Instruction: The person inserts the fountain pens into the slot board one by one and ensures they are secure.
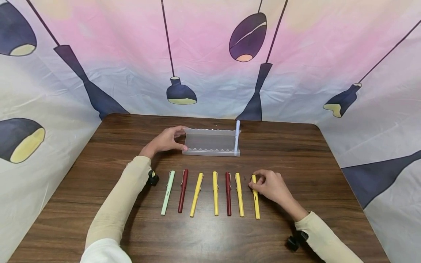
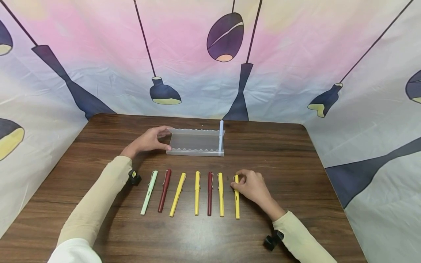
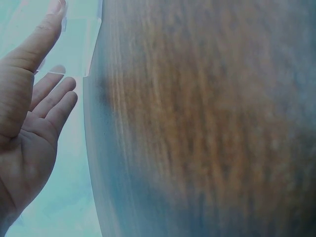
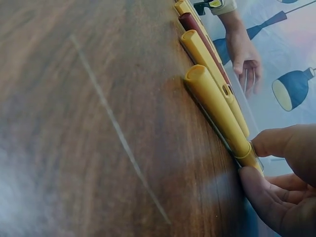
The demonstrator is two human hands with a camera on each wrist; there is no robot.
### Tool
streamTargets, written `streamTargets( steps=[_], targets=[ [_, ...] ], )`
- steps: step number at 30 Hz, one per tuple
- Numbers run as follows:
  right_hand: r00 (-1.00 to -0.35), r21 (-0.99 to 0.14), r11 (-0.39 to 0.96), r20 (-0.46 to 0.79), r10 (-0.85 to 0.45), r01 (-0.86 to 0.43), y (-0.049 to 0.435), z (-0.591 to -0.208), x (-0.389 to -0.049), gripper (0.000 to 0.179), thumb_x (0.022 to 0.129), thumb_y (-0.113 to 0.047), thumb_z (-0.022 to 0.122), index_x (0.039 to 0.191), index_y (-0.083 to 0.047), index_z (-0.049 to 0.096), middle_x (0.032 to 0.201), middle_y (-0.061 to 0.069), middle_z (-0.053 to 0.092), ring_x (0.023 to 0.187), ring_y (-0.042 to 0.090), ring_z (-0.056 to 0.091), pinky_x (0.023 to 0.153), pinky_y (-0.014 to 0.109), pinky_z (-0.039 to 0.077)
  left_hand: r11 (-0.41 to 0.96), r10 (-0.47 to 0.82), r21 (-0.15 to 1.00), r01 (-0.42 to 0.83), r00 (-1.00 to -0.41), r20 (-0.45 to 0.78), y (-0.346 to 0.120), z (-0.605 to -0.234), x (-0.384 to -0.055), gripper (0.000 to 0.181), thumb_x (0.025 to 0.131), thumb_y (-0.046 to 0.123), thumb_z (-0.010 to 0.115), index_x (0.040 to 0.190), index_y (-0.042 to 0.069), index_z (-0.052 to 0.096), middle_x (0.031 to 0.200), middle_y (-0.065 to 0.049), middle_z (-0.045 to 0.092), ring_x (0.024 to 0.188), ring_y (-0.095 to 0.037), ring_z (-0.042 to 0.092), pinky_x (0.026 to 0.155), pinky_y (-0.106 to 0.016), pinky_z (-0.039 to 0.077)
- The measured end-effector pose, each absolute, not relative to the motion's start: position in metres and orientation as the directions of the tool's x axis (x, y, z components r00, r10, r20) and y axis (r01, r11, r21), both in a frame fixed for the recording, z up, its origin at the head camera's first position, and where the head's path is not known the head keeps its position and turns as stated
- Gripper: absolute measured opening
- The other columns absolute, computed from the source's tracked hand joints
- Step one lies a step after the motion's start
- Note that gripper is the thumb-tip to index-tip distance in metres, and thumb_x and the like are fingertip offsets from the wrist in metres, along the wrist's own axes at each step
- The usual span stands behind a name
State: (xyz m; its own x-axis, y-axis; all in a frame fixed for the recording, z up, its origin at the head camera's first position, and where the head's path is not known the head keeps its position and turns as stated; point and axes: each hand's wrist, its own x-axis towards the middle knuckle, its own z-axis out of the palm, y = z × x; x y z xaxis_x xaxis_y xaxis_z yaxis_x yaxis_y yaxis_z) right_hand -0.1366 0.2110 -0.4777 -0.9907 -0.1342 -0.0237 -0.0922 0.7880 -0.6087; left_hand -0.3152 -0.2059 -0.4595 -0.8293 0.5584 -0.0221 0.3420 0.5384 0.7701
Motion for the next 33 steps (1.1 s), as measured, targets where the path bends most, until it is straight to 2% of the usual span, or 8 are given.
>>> streamTargets(
  steps=[11, 33],
  targets=[
    [-0.991, -0.631, 0.769, -0.010, -0.136, -0.099, 0.214, -0.476, -0.137, 0.030, 0.084, -0.018, 0.084, 0.108, -0.002, 0.073, 0.067, -0.008, 0.064, 0.056, 0.007, 0.054, 0.050, 0.021, 0.043, 0.536, 0.553, 0.776, 0.333, -0.833, -0.025, -0.207, -0.462, -0.316, 0.088, 0.079, 0.030, 0.091, 0.151, 0.007, 0.045, 0.153, -0.022, 0.048, 0.143, -0.039, 0.045, 0.119, -0.051, 0.040],
    [-0.990, -0.710, 0.702, -0.054, -0.128, -0.052, 0.220, -0.464, -0.134, 0.034, 0.091, -0.013, 0.076, 0.123, 0.000, 0.070, 0.082, 0.000, 0.074, 0.062, 0.009, 0.069, 0.053, 0.026, 0.056, 0.552, 0.551, 0.762, 0.338, -0.834, -0.029, -0.207, -0.461, -0.317, 0.090, 0.078, 0.032, 0.091, 0.151, 0.005, 0.045, 0.151, -0.024, 0.049, 0.142, -0.041, 0.046, 0.118, -0.053, 0.041]
  ],
)
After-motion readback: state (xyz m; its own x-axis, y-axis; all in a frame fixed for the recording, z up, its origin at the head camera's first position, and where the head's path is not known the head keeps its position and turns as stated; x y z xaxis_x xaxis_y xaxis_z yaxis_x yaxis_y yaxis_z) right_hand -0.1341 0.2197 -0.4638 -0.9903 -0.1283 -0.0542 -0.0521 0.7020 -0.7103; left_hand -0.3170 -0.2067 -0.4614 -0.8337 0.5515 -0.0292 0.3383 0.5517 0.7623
